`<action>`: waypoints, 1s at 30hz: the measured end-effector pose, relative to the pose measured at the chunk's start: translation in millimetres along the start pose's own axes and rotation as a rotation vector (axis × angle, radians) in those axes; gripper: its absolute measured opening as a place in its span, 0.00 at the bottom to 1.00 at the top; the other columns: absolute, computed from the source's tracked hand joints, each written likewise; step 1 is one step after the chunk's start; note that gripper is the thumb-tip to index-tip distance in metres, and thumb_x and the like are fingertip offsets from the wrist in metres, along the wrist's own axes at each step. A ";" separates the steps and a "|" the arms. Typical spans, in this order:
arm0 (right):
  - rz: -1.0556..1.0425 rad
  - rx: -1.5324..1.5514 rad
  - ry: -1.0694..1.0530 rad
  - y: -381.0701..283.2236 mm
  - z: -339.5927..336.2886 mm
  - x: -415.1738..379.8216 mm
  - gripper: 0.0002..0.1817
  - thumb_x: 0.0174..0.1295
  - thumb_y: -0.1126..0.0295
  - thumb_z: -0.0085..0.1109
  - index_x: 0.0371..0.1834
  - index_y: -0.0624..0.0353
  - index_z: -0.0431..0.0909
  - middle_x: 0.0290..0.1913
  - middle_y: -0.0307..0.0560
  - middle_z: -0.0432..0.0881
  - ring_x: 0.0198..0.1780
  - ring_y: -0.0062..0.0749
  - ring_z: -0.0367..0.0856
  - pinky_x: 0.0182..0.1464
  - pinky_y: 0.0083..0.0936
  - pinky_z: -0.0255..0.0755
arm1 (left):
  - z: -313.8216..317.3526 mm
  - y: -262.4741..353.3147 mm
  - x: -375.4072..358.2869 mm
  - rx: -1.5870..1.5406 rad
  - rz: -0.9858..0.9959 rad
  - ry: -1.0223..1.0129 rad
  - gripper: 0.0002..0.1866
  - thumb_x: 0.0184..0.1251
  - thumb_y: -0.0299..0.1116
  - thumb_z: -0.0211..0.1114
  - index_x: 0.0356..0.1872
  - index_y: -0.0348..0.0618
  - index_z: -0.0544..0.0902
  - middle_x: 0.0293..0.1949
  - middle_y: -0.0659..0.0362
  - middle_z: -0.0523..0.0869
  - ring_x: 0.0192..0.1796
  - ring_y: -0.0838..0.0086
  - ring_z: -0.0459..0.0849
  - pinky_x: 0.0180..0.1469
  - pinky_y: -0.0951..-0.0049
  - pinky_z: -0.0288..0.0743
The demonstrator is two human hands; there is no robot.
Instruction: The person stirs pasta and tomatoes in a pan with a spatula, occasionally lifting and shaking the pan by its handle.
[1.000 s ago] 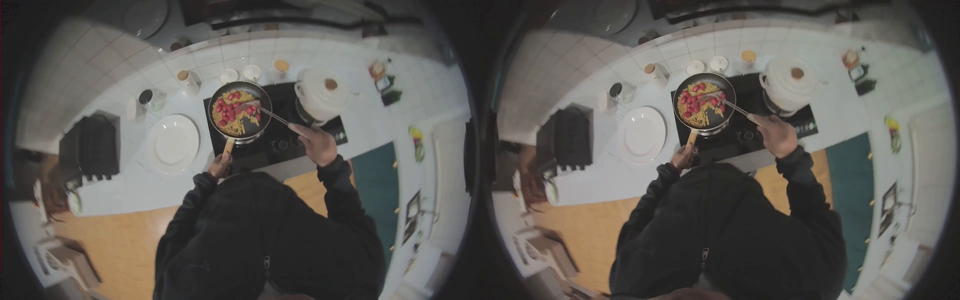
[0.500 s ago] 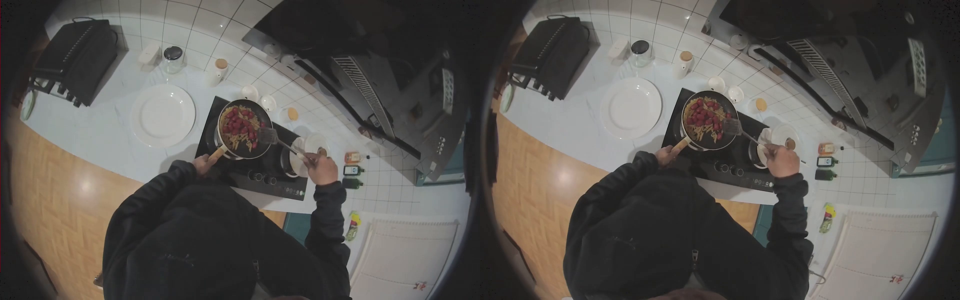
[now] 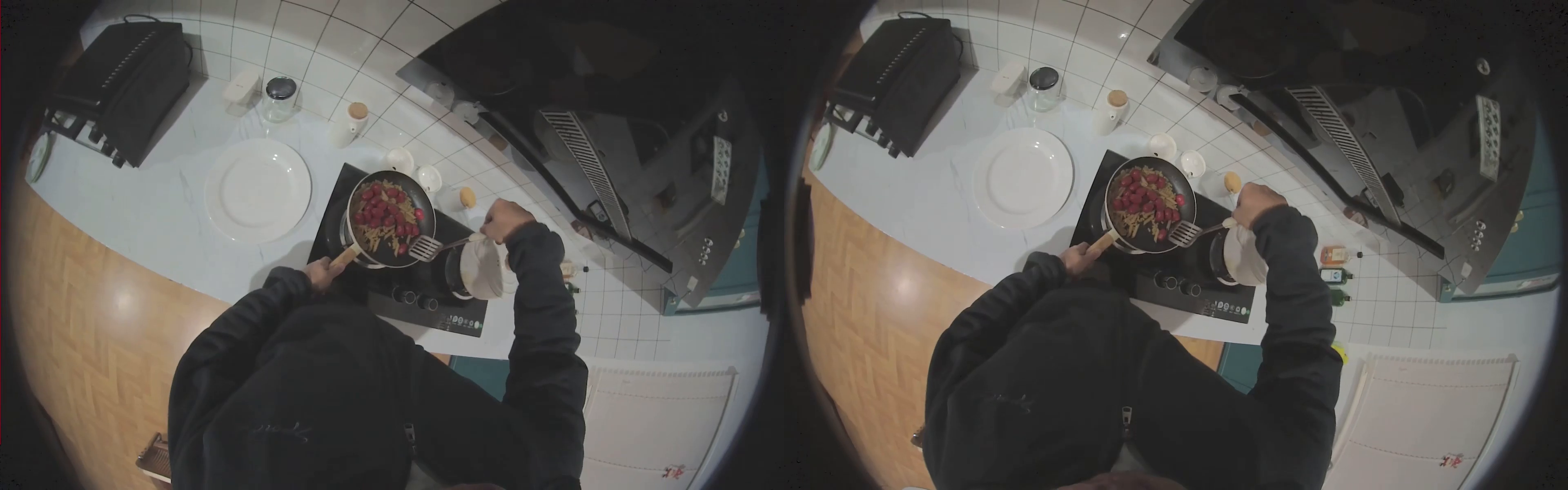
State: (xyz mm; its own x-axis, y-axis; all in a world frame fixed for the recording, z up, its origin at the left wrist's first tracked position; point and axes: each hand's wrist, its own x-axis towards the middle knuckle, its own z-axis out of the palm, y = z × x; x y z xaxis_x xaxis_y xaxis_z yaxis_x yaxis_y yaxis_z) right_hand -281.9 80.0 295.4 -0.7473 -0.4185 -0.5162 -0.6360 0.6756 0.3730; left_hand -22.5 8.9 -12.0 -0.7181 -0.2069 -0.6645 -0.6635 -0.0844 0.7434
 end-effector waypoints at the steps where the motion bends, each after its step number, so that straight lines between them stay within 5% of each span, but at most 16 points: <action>1: -0.015 0.026 -0.015 4.8 0.6 4.3 0.14 0.64 0.66 0.61 0.43 0.66 0.85 0.42 0.54 0.87 0.39 0.43 0.83 0.47 0.33 0.75 | 0.5 1.1 -0.1 0.001 -0.005 0.009 0.49 0.59 0.74 0.36 0.63 0.36 0.70 0.57 0.43 0.79 0.53 0.52 0.80 0.56 0.54 0.70; 3: -0.042 0.065 -0.037 13.8 2.3 11.0 0.14 0.64 0.65 0.61 0.42 0.66 0.86 0.40 0.54 0.87 0.36 0.41 0.83 0.45 0.31 0.75 | 0.1 1.8 -0.1 0.000 -0.014 0.025 0.45 0.64 0.70 0.38 0.61 0.36 0.71 0.56 0.43 0.80 0.52 0.52 0.80 0.53 0.56 0.70; 6: -0.016 0.171 -0.082 34.0 16.1 11.5 0.14 0.67 0.63 0.58 0.44 0.63 0.84 0.53 0.53 0.80 0.46 0.45 0.81 0.54 0.33 0.73 | -1.1 -0.9 -0.7 0.003 0.006 0.012 0.49 0.60 0.75 0.37 0.62 0.36 0.71 0.57 0.43 0.79 0.53 0.52 0.79 0.55 0.55 0.70; 9: -0.077 0.368 -0.025 67.9 52.2 23.0 0.10 0.67 0.66 0.56 0.41 0.59 0.84 0.30 0.48 0.77 0.25 0.32 0.67 0.31 0.28 0.65 | -1.3 0.2 -5.0 0.016 0.044 0.036 0.54 0.56 0.80 0.34 0.61 0.35 0.71 0.56 0.42 0.79 0.53 0.50 0.79 0.55 0.54 0.69; 12: -0.098 0.507 -0.001 93.7 90.8 30.6 0.12 0.67 0.62 0.58 0.40 0.58 0.87 0.27 0.47 0.82 0.30 0.37 0.73 0.46 0.33 0.68 | 1.9 -10.6 8.0 0.016 0.067 0.041 0.54 0.55 0.80 0.35 0.59 0.34 0.72 0.54 0.42 0.81 0.51 0.50 0.80 0.53 0.53 0.69; 15: -0.117 0.704 0.096 99.7 139.6 32.3 0.11 0.65 0.63 0.63 0.36 0.59 0.88 0.28 0.45 0.85 0.28 0.32 0.77 0.41 0.28 0.72 | 2.5 -14.9 13.5 0.050 0.081 0.033 0.52 0.58 0.78 0.35 0.57 0.33 0.73 0.52 0.41 0.81 0.49 0.50 0.81 0.51 0.54 0.70; 18: -0.156 0.971 0.048 72.9 200.2 33.0 0.14 0.66 0.62 0.59 0.47 0.58 0.85 0.42 0.46 0.84 0.32 0.31 0.80 0.39 0.24 0.77 | 3.2 -8.4 8.7 0.046 0.041 0.005 0.46 0.63 0.74 0.38 0.58 0.36 0.72 0.50 0.43 0.81 0.46 0.54 0.81 0.49 0.58 0.72; 21: -0.179 1.110 0.040 32.8 254.9 33.2 0.20 0.67 0.49 0.53 0.40 0.55 0.84 0.26 0.41 0.83 0.25 0.22 0.76 0.31 0.21 0.69 | 4.4 -10.5 10.6 -0.006 0.048 0.065 0.39 0.66 0.70 0.44 0.49 0.38 0.75 0.44 0.45 0.81 0.43 0.56 0.80 0.47 0.58 0.70; 24: -0.208 1.307 0.025 0.2 287.3 29.0 0.20 0.69 0.52 0.53 0.24 0.53 0.73 0.18 0.37 0.71 0.22 0.19 0.67 0.27 0.20 0.59 | 2.3 -11.2 12.8 0.040 0.020 0.042 0.38 0.68 0.68 0.44 0.54 0.37 0.74 0.50 0.44 0.80 0.49 0.55 0.79 0.52 0.58 0.70; 27: -0.072 1.499 -0.003 -18.5 305.1 17.3 0.13 0.65 0.57 0.56 0.33 0.55 0.81 0.20 0.34 0.69 0.23 0.17 0.64 0.26 0.21 0.58 | 3.0 -10.3 11.5 0.054 0.011 0.064 0.35 0.68 0.67 0.46 0.47 0.40 0.75 0.42 0.47 0.81 0.42 0.56 0.81 0.47 0.58 0.71; 30: -0.071 1.528 0.022 -18.1 320.1 16.8 0.16 0.66 0.58 0.56 0.44 0.59 0.83 0.22 0.35 0.69 0.23 0.18 0.65 0.23 0.20 0.59 | 2.5 -2.6 7.9 -0.010 0.000 0.044 0.30 0.69 0.63 0.48 0.45 0.42 0.76 0.39 0.52 0.81 0.35 0.63 0.79 0.30 0.64 0.75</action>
State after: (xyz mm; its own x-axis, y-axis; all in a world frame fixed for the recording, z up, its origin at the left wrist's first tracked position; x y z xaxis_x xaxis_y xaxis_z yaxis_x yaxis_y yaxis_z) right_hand -221.3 255.0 33.2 -0.7362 -0.4753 -0.4818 0.1212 0.6078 -0.7848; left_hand -27.0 10.0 -19.3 -0.7077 -0.2497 -0.6609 -0.6616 -0.0940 0.7440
